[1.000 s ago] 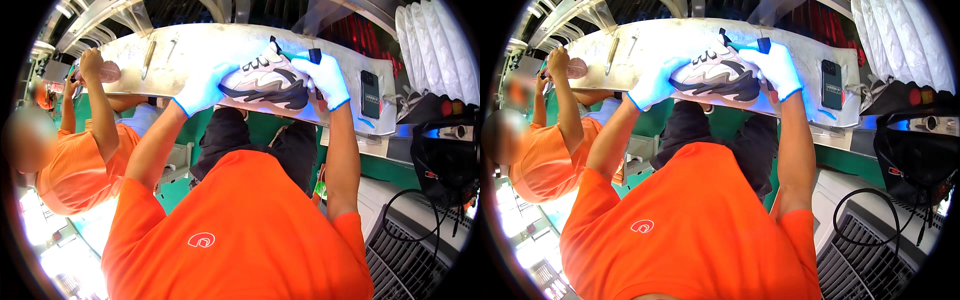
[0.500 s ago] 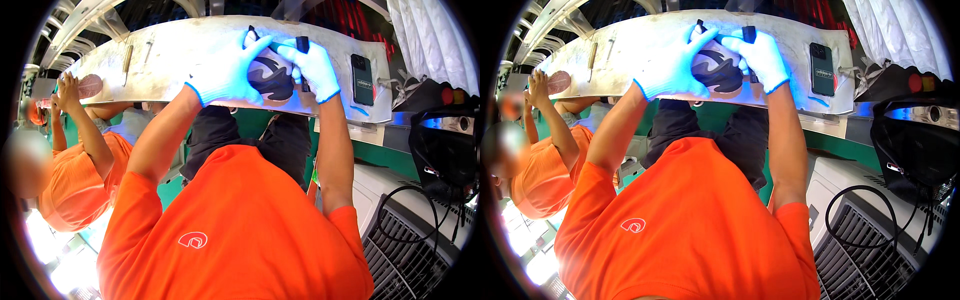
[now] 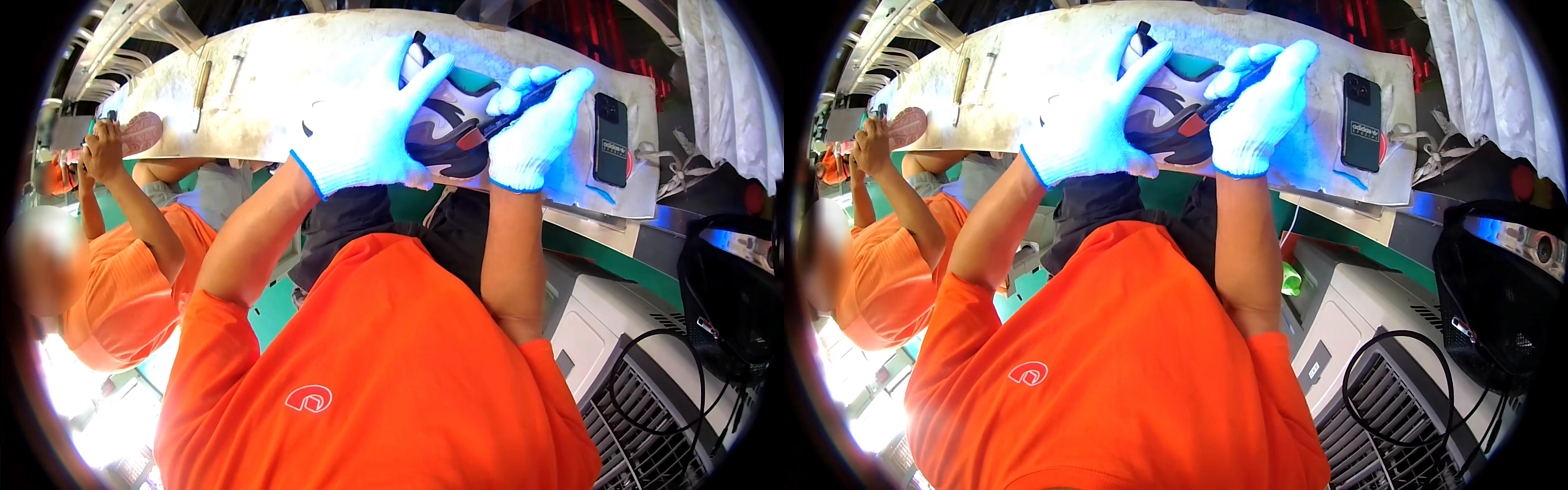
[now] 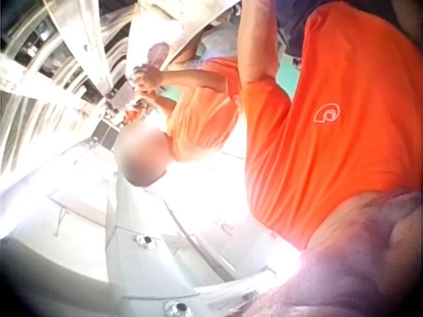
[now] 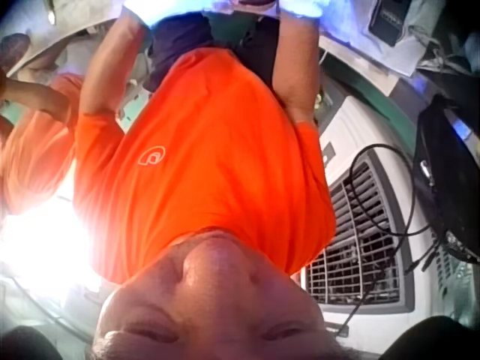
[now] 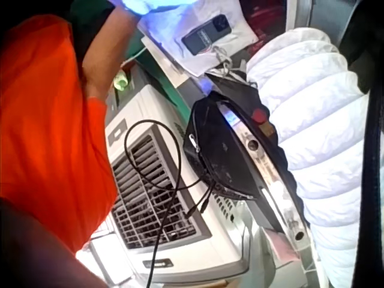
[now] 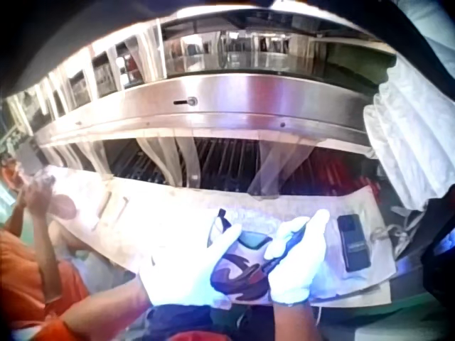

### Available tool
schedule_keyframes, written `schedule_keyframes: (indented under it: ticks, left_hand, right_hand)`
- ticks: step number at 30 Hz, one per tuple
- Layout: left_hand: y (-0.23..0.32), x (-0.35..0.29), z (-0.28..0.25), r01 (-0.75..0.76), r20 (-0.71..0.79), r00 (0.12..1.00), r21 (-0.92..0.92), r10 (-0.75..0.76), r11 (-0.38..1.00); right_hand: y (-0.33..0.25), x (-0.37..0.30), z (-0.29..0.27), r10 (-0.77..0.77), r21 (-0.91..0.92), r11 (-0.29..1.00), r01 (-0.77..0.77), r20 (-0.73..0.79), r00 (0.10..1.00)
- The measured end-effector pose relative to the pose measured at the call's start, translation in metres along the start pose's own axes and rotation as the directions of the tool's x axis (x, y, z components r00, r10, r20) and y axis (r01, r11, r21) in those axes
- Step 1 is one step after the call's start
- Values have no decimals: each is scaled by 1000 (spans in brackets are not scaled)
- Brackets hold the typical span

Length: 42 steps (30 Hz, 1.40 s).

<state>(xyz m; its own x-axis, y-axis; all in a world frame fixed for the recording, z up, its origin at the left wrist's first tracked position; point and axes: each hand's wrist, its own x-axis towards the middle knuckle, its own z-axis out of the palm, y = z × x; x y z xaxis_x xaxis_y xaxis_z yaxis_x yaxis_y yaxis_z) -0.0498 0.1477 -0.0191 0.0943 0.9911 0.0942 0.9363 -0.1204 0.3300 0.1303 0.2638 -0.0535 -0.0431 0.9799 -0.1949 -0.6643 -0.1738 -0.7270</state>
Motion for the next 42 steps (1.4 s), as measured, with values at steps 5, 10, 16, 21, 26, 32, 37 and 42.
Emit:
schedule_keyframes:
  ticks: [5,10,16,21,26,32,37,42]
  left_hand:
    - [-7,1,4,-29,-9,1000,-64,29,998]
    - [-1,2,4,-40,17,999,-52,41,998]
    - [-4,4,9,-104,15,994,-62,105,993]
    - [5,11,9,-129,15,992,84,129,988]
    - [0,12,11,-171,-58,984,-91,167,981]
    - [0,7,15,-158,-122,982,-88,146,984]
    - [5,-2,7,-147,-94,986,-96,138,985]
    - [8,-9,10,-143,-130,983,-88,131,986]
  right_hand:
    - [7,16,-36,147,320,898,-302,428,892]
    - [5,-1,-22,57,198,975,-99,209,976]
    - [16,5,-28,-49,359,899,-253,654,755]
    - [19,-1,-16,7,257,957,-133,438,899]
    - [8,8,-15,48,186,965,-186,573,818]
    - [-16,34,-10,266,-62,942,-330,738,620]
    - [-54,35,-6,-123,-719,569,399,405,906]
    - [-73,-3,-58,10,-713,620,326,424,906]
